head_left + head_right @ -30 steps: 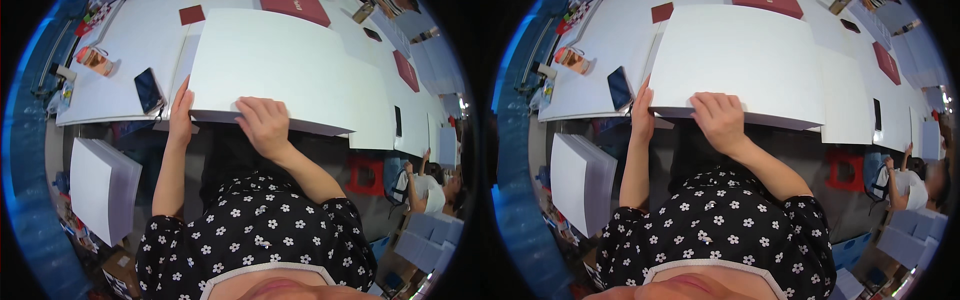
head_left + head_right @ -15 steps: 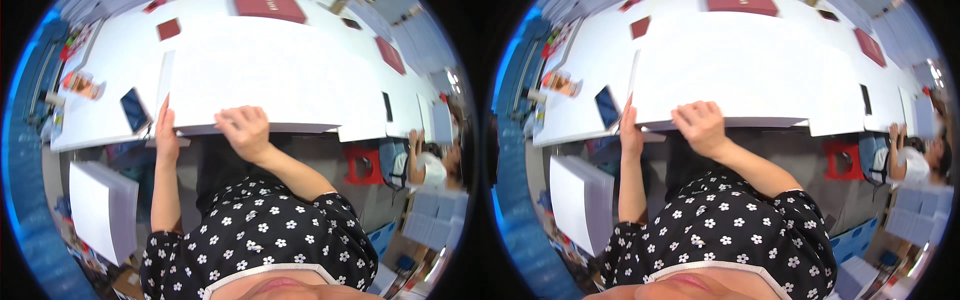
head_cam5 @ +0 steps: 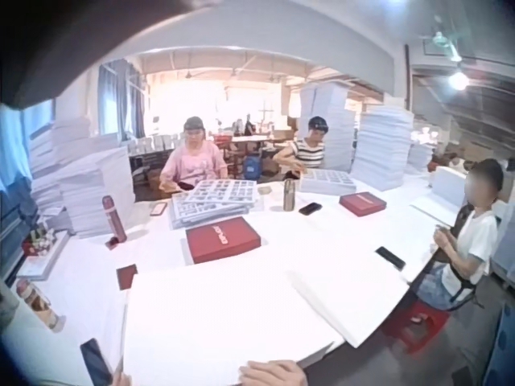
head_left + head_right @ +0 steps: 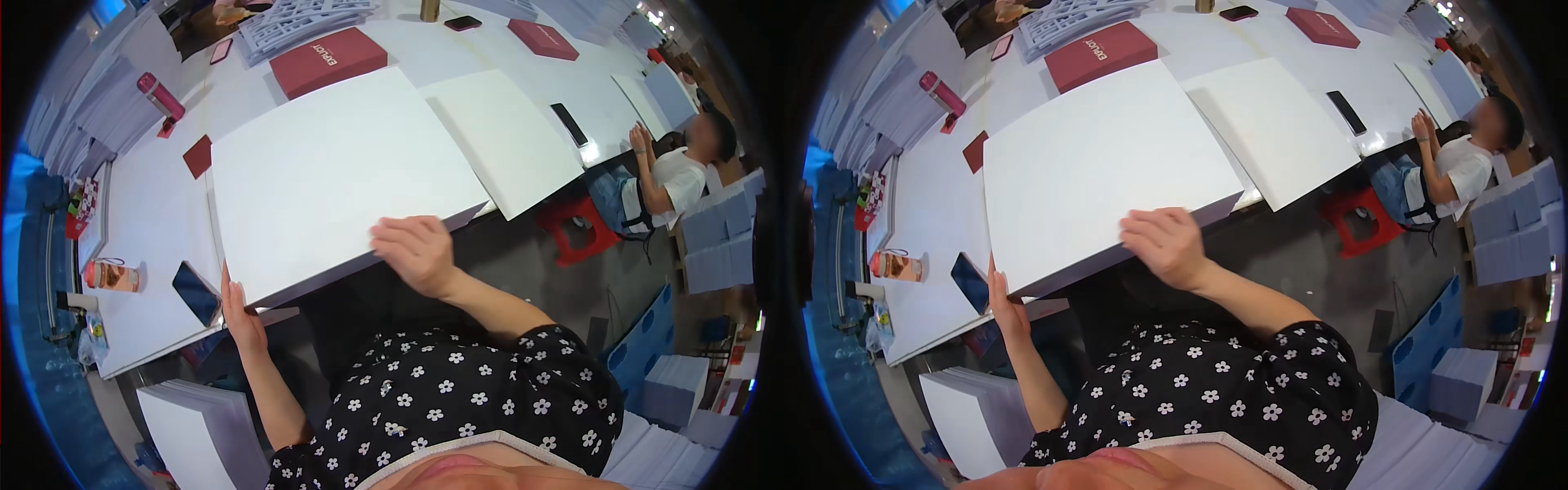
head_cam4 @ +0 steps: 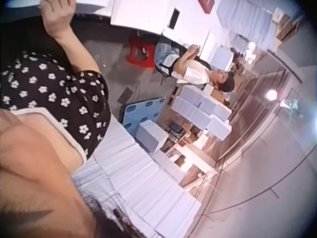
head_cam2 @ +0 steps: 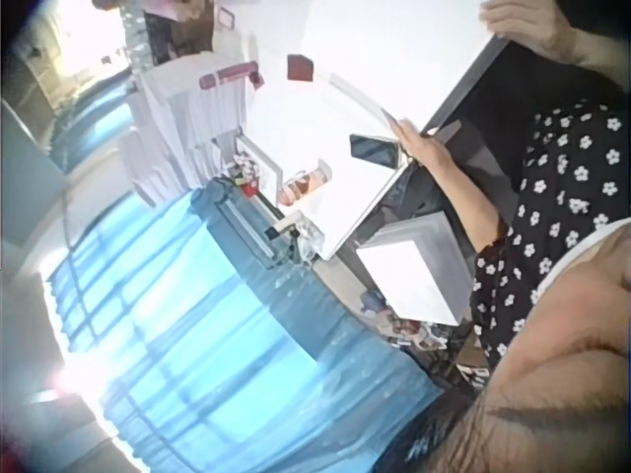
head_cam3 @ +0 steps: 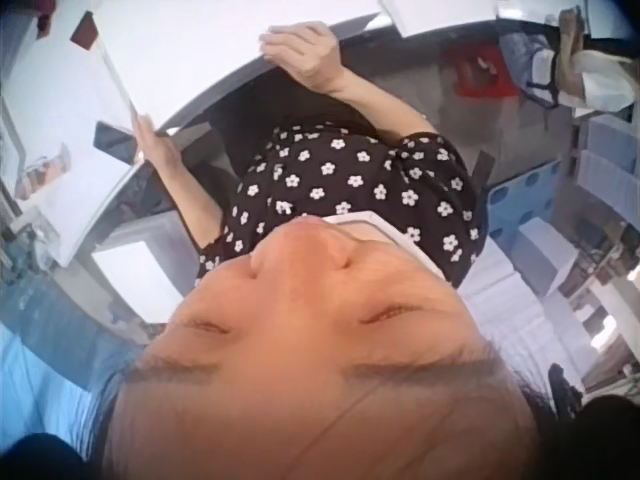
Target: The person assembles white cardboard boxes by folding the flaps and tucking them into the sides. They repeatedly pick up a flat sheet, fold it into a box shape, and place it on the table. The task is performed by hand without tools.
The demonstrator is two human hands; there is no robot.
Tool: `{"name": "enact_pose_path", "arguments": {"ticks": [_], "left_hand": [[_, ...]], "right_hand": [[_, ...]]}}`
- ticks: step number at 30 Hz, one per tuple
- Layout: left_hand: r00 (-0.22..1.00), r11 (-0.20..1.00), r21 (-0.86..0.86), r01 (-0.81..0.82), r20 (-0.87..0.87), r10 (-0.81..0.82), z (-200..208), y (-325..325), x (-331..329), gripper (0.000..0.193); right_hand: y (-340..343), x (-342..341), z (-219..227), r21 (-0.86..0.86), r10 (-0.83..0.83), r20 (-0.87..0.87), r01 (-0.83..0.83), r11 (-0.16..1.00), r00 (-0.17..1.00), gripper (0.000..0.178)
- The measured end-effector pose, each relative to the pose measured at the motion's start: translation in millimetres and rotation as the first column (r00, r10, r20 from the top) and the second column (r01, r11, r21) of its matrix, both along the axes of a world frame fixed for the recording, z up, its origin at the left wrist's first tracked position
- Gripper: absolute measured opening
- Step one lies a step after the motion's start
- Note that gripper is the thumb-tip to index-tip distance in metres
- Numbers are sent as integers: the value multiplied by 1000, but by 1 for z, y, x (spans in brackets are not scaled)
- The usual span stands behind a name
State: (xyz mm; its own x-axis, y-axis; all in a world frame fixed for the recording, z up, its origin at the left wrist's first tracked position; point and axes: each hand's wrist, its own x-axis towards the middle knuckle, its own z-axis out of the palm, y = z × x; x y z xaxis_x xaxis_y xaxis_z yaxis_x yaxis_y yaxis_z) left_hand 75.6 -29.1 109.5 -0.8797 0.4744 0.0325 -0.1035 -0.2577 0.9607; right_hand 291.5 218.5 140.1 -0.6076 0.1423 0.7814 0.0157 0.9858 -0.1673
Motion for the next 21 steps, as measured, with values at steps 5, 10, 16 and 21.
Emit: {"name": "enact_pose_path", "arguments": {"ticks": [5,10,16,21], "left_hand": [[1000,1000,22,13,11,-13,0,1,2,50],[997,999,42,32,71,-35,4,-4,2,51],[850,990,140,-22,524,-55,-48,-17,-45,47],[835,990,-75,-117,532,139,-122,-52,-86,51]], "right_hand": [[45,57,6,-36,-271,90,275,961,958,23],[92,88,-13,-581,-374,73,344,738,925,26],[163,89,-92,-929,-71,-85,-105,-356,994,81],[149,45,-93,-857,-5,-52,-47,-513,999,96]]}}
